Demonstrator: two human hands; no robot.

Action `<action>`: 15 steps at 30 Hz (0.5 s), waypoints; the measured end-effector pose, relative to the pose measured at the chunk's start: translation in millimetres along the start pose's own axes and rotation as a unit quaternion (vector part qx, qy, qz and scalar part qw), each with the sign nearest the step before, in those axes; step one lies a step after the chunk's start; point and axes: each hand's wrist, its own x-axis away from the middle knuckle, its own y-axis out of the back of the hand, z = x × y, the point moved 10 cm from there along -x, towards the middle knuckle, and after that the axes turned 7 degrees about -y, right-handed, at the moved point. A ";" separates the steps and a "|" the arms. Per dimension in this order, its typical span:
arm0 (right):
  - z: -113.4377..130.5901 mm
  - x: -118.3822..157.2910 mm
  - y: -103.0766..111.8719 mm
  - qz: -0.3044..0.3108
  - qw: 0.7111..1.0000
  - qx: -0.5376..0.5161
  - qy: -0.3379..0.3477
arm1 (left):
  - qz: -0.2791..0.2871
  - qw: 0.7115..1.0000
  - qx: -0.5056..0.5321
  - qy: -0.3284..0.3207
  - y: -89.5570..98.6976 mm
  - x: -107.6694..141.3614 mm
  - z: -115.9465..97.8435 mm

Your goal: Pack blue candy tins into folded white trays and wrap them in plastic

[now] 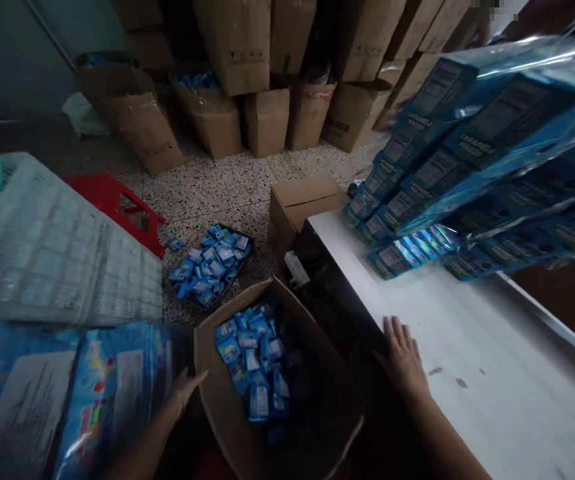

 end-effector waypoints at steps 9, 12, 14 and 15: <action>-0.4 -6.9 -14.6 0.008 0.998 0.042 -0.048 | 0.140 0.961 0.229 0.071 -74.5 -29.7 -26.7; 2.2 -9.1 -12.1 0.015 0.997 0.047 -0.061 | 0.151 0.964 0.214 0.039 -94.5 -30.4 -56.5; 2.3 -8.8 -12.5 0.022 0.996 0.042 -0.070 | 0.164 0.966 0.199 0.013 -105.1 -29.7 -75.7; 2.4 -8.3 -12.4 0.023 0.996 0.036 -0.073 | 0.169 0.967 0.189 0.001 -108.2 -30.2 -82.8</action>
